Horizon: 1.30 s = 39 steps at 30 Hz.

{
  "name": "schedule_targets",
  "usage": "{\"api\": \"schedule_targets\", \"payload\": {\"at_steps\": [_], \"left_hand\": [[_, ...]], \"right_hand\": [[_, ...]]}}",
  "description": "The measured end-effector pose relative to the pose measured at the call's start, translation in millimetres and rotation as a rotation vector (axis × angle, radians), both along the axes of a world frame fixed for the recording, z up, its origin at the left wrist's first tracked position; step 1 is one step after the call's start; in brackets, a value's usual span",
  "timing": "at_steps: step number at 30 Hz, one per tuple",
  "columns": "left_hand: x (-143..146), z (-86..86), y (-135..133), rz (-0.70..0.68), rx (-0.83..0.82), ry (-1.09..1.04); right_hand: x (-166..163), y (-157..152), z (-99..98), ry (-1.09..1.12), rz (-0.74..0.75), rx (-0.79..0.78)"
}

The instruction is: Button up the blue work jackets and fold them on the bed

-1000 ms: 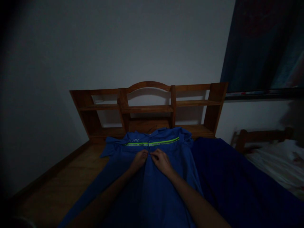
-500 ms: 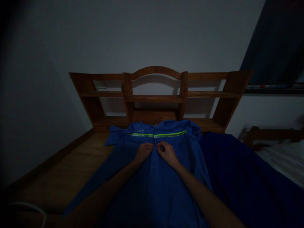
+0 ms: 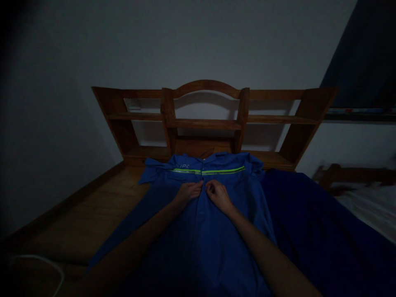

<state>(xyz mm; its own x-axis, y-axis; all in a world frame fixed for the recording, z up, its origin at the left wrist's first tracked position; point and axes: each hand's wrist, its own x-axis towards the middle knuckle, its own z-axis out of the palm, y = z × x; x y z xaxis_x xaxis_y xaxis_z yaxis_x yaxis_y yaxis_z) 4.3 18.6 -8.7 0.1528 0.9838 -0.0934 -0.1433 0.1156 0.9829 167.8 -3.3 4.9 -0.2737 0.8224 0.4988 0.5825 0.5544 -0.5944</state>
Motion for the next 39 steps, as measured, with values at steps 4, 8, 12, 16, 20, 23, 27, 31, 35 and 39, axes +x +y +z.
{"api": "schedule_targets", "payload": {"at_steps": [4,8,12,16,20,23,27,31,35,39], "left_hand": [[2,9.2,-6,0.041,-0.051,-0.081],[1,11.6,-8,0.096,-0.055,-0.017],[1,11.1,-9,0.113,-0.025,0.015],[2,7.8,-8,0.148,0.011,0.044],[3,5.8,-7,0.166,0.026,0.039],[3,7.0,-7,0.151,0.023,0.015],[4,9.2,-7,0.143,0.001,0.002],[3,10.0,-7,0.154,0.019,0.023],[2,10.1,-8,0.174,0.051,0.065],[3,8.1,-7,0.213,0.011,0.082]], "right_hand": [[1,4,-3.5,0.052,0.007,-0.045],[2,12,-9.5,0.161,0.013,-0.210],[3,12,-8.7,0.202,0.039,-0.235],[2,10,-5.9,0.213,0.053,-0.253],[3,13,-7.4,0.225,0.063,-0.261],[4,14,-8.6,0.225,0.061,-0.265],[3,10,-6.3,0.197,0.055,-0.221],[0,5,-2.6,0.155,0.048,-0.140],[-1,4,-2.3,0.142,0.052,-0.118],[-1,3,-2.6,0.143,0.044,-0.114]]}}
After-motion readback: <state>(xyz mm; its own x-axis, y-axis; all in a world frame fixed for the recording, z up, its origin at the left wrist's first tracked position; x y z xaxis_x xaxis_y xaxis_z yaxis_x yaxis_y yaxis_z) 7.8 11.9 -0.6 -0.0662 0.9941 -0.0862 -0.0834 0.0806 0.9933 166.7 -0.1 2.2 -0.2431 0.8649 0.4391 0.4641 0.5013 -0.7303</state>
